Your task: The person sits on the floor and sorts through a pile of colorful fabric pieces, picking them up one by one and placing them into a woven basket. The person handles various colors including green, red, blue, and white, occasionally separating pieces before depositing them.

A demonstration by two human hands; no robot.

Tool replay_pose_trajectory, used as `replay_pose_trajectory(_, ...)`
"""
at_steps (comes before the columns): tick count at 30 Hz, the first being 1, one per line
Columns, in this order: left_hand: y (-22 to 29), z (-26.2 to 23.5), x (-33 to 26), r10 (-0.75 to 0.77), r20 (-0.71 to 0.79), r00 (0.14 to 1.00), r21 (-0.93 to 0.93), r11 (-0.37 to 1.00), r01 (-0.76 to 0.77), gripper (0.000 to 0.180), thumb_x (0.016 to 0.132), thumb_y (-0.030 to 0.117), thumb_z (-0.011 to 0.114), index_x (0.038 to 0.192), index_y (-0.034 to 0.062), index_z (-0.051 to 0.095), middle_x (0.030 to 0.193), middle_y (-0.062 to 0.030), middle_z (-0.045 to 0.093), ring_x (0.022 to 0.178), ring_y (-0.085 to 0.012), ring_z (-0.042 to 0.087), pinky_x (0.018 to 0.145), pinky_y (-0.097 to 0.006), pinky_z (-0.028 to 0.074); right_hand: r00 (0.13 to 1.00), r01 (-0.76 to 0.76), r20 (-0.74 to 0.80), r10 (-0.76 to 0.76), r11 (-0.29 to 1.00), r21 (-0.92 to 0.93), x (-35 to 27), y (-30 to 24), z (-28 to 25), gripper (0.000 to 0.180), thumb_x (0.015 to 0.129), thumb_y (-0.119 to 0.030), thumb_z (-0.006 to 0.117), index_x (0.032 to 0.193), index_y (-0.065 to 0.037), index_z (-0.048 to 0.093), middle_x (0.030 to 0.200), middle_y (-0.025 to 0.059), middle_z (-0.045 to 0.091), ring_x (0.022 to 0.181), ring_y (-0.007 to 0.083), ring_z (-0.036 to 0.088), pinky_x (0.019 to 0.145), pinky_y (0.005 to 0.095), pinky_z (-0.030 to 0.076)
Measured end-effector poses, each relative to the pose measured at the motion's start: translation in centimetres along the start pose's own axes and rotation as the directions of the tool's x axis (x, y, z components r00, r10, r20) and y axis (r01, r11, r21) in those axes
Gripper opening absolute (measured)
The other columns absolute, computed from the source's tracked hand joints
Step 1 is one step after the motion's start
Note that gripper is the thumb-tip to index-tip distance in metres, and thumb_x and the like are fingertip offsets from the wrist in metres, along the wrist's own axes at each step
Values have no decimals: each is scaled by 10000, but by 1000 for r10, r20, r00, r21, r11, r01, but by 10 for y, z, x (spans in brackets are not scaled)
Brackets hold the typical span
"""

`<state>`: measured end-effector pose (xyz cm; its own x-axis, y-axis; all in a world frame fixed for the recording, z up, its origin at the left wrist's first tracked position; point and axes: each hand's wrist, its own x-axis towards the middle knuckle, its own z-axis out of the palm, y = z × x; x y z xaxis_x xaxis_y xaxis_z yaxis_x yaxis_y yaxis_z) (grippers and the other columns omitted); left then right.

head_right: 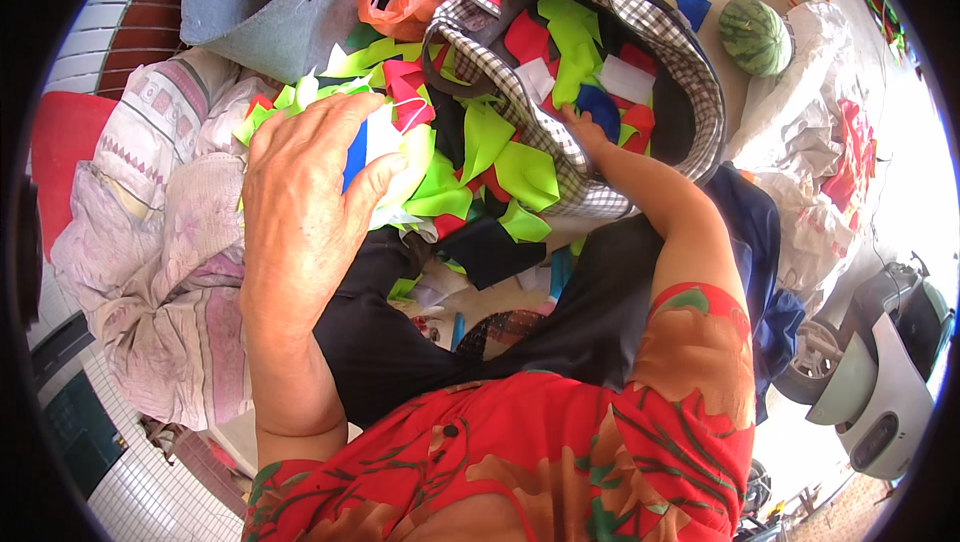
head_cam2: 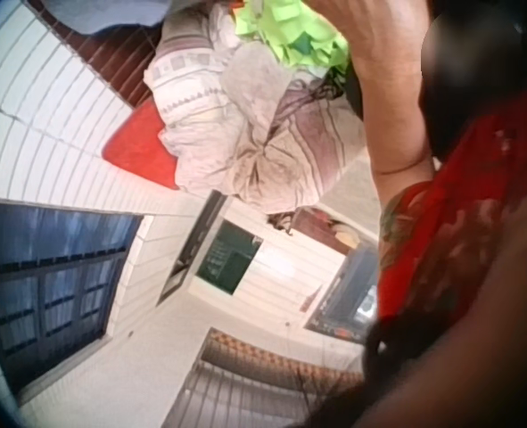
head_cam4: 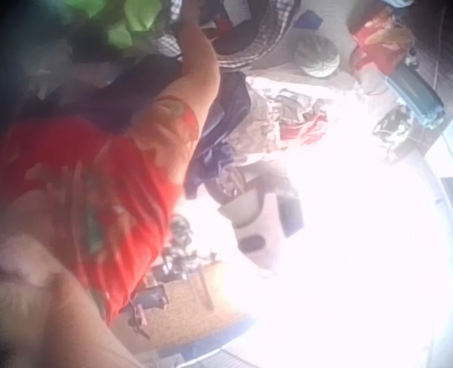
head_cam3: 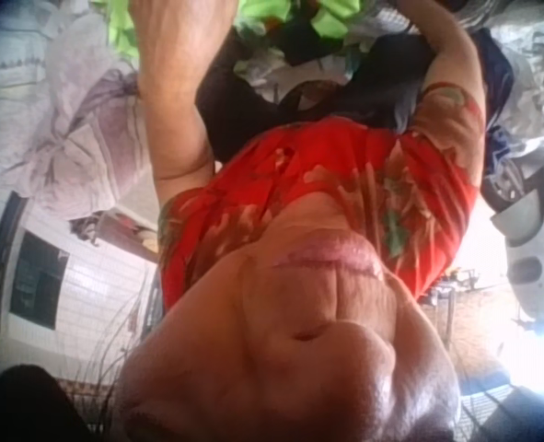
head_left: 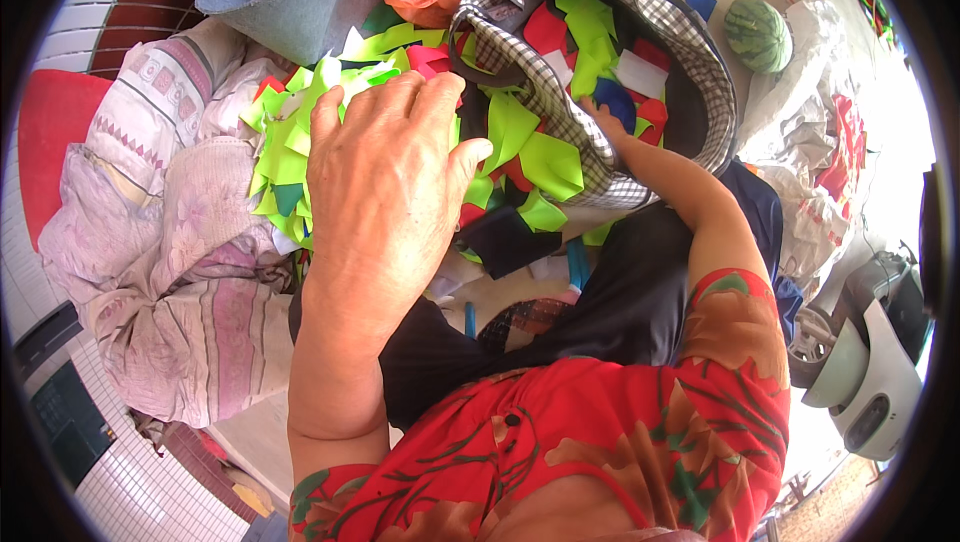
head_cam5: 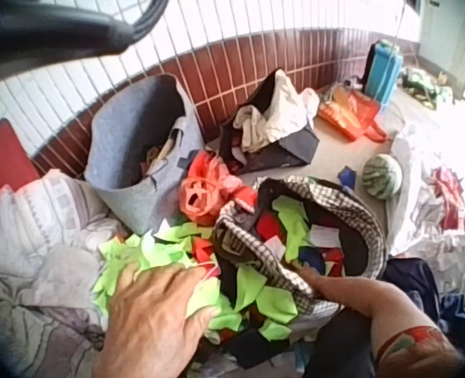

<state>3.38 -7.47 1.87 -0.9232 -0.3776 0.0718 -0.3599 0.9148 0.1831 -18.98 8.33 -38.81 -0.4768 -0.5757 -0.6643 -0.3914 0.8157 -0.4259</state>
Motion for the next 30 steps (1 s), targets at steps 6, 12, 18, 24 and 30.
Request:
replay_pose_trajectory(6,-1,0,2,-11,10,1000,2,1000,11,354,775,208,658,1075,36,580,1029,-129,612,942,-308,551,890,-399,370,971,231,122,-207,942,-243,-1,4,-11,212,832,-163,486,949,-57,626,906,195,645,882,317,633,736,437,510)
replay_pose_trajectory(12,-1,2,-1,-16,44,999,-8,1000,16,332,777,190,650,1053,22,576,1003,-132,618,930,-298,565,872,-401,375,969,193,-146,-197,980,-43,-4,-7,-63,547,697,-173,638,1232,-116,536,1000,200,639,880,292,639,765,370,510)
replay_pose_trajectory(18,-8,10,-6,26,-77,997,-9,1000,-27,329,792,229,641,1042,23,582,964,-123,624,933,-287,574,838,-403,382,952,299,-216,-216,519,801,-80,-29,-128,369,718,5,678,1070,-26,573,919,54,637,808,136,613,712,275,500)
replay_pose_trajectory(24,0,7,-1,34,-41,999,-27,999,-35,309,792,263,648,986,28,594,909,-121,634,891,-286,596,780,-416,399,822,329,-549,-151,913,242,-105,-10,-139,390,666,-109,730,1030,-123,591,858,145,642,809,276,619,740,368,455)
replay_pose_trajectory(30,2,11,-2,67,-89,994,-82,994,-74,302,775,277,664,961,50,595,879,-112,635,862,-276,606,741,-422,418,728,675,-682,-70,249,695,-153,-53,-163,395,726,134,577,1085,-26,532,1003,81,607,900,197,610,793,314,508)
